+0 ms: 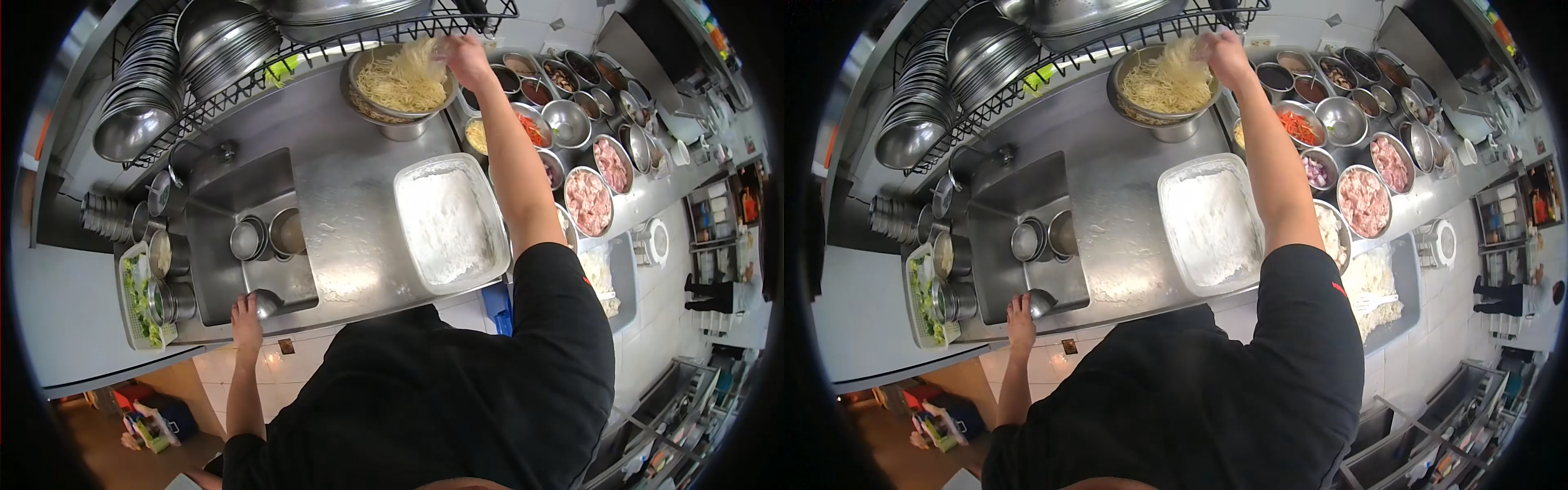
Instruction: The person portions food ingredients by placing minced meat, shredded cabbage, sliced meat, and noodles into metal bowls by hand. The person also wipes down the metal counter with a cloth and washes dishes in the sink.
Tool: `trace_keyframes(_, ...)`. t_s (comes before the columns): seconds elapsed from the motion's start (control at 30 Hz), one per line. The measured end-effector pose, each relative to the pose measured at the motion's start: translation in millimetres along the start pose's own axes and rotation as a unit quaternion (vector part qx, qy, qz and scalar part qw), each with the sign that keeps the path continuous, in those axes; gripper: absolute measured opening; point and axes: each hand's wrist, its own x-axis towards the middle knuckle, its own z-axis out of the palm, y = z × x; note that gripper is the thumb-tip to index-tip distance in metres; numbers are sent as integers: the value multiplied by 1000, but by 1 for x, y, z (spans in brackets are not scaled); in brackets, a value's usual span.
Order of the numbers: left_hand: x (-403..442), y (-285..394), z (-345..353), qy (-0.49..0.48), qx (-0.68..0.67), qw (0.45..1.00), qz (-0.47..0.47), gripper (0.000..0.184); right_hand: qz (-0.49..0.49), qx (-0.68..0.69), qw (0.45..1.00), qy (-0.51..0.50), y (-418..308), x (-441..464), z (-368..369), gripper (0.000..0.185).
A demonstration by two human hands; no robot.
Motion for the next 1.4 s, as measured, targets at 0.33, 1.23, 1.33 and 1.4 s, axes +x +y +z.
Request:
trace_keyframes(0.33, -6, 10, -10, 24, -50, 998, 3, 70, -17, -682, 702, -205, 6, 21, 64, 103)
trace_keyframes(1.23, 241, 290, -89, 265, -437, 854, 100, 36, 33, 310, 947, 77, -9, 47, 17, 35)
trace_keyframes(1.33, 271, 345, -193, 18, -765, 644, -19, 38, -8, 357, 933, 52, -6, 43, 20, 33)
trace_keyframes(1.4, 300, 369, -206, 158, -675, 720, -2, 36, 11, 363, 930, 54, 1, 43, 17, 28)
